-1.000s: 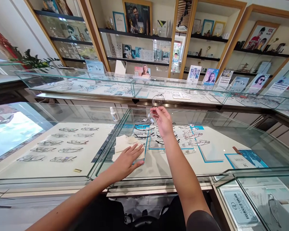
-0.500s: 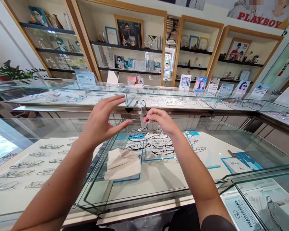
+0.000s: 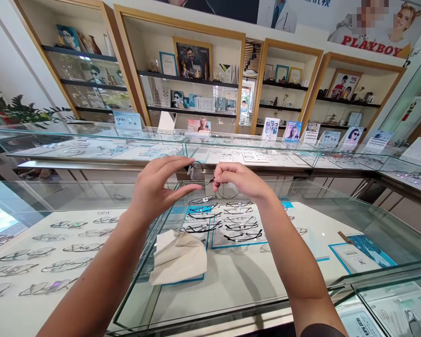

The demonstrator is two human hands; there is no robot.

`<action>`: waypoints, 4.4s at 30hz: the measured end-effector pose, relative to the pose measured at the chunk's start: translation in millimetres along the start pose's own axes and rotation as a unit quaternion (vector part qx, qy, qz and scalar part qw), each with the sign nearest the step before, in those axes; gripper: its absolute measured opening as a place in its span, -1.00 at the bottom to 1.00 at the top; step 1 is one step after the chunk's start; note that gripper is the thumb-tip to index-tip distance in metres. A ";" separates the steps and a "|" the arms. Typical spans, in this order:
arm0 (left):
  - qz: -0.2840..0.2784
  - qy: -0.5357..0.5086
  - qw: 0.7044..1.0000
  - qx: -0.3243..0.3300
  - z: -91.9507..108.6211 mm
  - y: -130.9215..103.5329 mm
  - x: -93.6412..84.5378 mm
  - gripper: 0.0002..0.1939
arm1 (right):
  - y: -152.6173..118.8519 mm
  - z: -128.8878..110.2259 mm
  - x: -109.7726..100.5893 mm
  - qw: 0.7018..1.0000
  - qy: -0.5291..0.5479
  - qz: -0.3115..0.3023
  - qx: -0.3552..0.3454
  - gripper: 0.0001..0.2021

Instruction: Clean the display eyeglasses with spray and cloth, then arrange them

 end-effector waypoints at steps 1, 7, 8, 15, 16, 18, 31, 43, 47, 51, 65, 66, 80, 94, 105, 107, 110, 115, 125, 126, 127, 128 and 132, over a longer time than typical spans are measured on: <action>0.000 0.005 1.000 0.006 -0.8 -0.2 -0.2 -0.46 | -0.1 -1.1 0.5 1.000 -0.005 -0.001 -0.001 -0.83; 0.022 0.015 1.000 -0.008 -7.6 -2.7 0.7 -0.52 | -5.6 -14.0 7.8 0.992 -0.106 0.067 -0.031 -0.81; 0.030 0.017 0.999 -0.011 -8.3 -3.0 0.5 -0.52 | -7.8 -16.9 9.0 0.984 -0.138 0.101 -0.047 -0.80; 0.101 0.025 0.992 -0.074 -21.2 -3.3 -10.2 -0.51 | -20.8 -10.4 12.5 0.907 -0.179 0.356 -0.137 -0.80; 0.112 0.023 0.990 -0.084 -24.0 -3.5 -11.9 -0.52 | -19.7 -6.0 14.1 0.907 -0.178 0.358 -0.131 -0.78; 0.132 0.020 0.987 -0.094 -28.2 -4.3 -14.4 -0.54 | -15.7 2.2 19.1 0.909 -0.190 0.352 -0.116 -0.71; 0.148 0.026 0.983 -0.101 -19.1 -4.0 -19.9 -0.59 | -6.9 14.1 37.5 0.909 -0.211 0.349 -0.089 -0.50; 0.184 0.027 0.979 -0.083 -6.2 -4.1 -12.5 -0.58 | -4.5 18.0 37.5 0.903 -0.201 0.366 -0.100 -0.50; 0.211 0.041 0.970 -0.113 -4.1 -6.7 0.5 -0.47 | -1.7 22.3 38.6 0.898 -0.199 0.375 -0.115 -0.50; 0.235 0.062 0.961 -0.130 -2.9 -9.3 12.5 -0.45 | 1.9 27.0 40.1 0.894 -0.212 0.376 -0.119 -0.51; 0.231 -0.026 0.958 -0.168 -11.1 -8.1 16.1 -0.47 | 4.7 30.7 42.1 0.860 -0.288 0.401 -0.130 -0.51; 0.224 -0.043 0.957 -0.179 -12.6 -8.3 17.1 -0.48 | 4.6 30.5 43.1 0.853 -0.294 0.409 -0.136 -0.51; 0.203 -0.091 0.951 -0.217 -20.5 -13.4 29.1 -0.49 | 2.2 26.5 44.3 0.832 -0.332 0.425 -0.127 -0.52; 0.230 0.004 0.966 -0.117 -14.5 -13.5 25.1 -0.46 | -0.5 24.4 38.1 0.879 -0.283 0.378 -0.056 -0.50; 0.213 -0.036 0.963 -0.160 -19.3 -10.6 21.4 -0.47 | 1.5 25.4 39.4 0.869 -0.282 0.394 -0.101 -0.52; 0.198 -0.072 0.960 -0.184 -24.4 -9.9 21.5 -0.47 | 1.9 24.7 40.6 0.860 -0.288 0.404 -0.118 -0.53; 0.187 -0.102 0.956 -0.200 -30.4 -9.8 22.4 -0.48 | 1.7 23.2 42.7 0.853 -0.298 0.409 -0.128 -0.54; 0.189 -0.111 0.957 -0.192 -30.1 -10.7 23.3 -0.49 | 0.1 22.1 42.7 0.852 -0.307 0.406 -0.122 -0.54; 0.202 -0.049 0.963 -0.169 -22.1 -10.3 19.5 -0.49 | -0.4 23.7 36.5 0.870 -0.290 0.389 -0.086 -0.52; 0.201 -0.043 0.964 -0.170 -21.0 -9.9 18.7 -0.49 | -0.3 23.9 36.2 0.870 -0.292 0.388 -0.084 -0.52; 0.201 -0.038 0.964 -0.170 -19.8 -9.5 17.8 -0.49 | -0.2 24.1 36.0 0.870 -0.294 0.386 -0.081 -0.52; 0.201 -0.031 0.964 -0.169 -18.6 -9.1 16.9 -0.49 | -0.2 24.3 35.6 0.871 -0.297 0.385 -0.078 -0.53; 0.202 -0.013 0.966 -0.158 -14.7 -7.5 13.4 -0.50 | -0.1 25.5 34.6 0.874 -0.303 0.376 -0.056 -0.52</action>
Point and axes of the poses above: each hand's wrist, its own y-axis towards the middle knuckle, its own x-axis out of the palm, z = x × y, the point moved 1 cm from there along y, towards the middle knuckle, and after that the axes turned 5 degrees about -y, right-handed, at the moved point
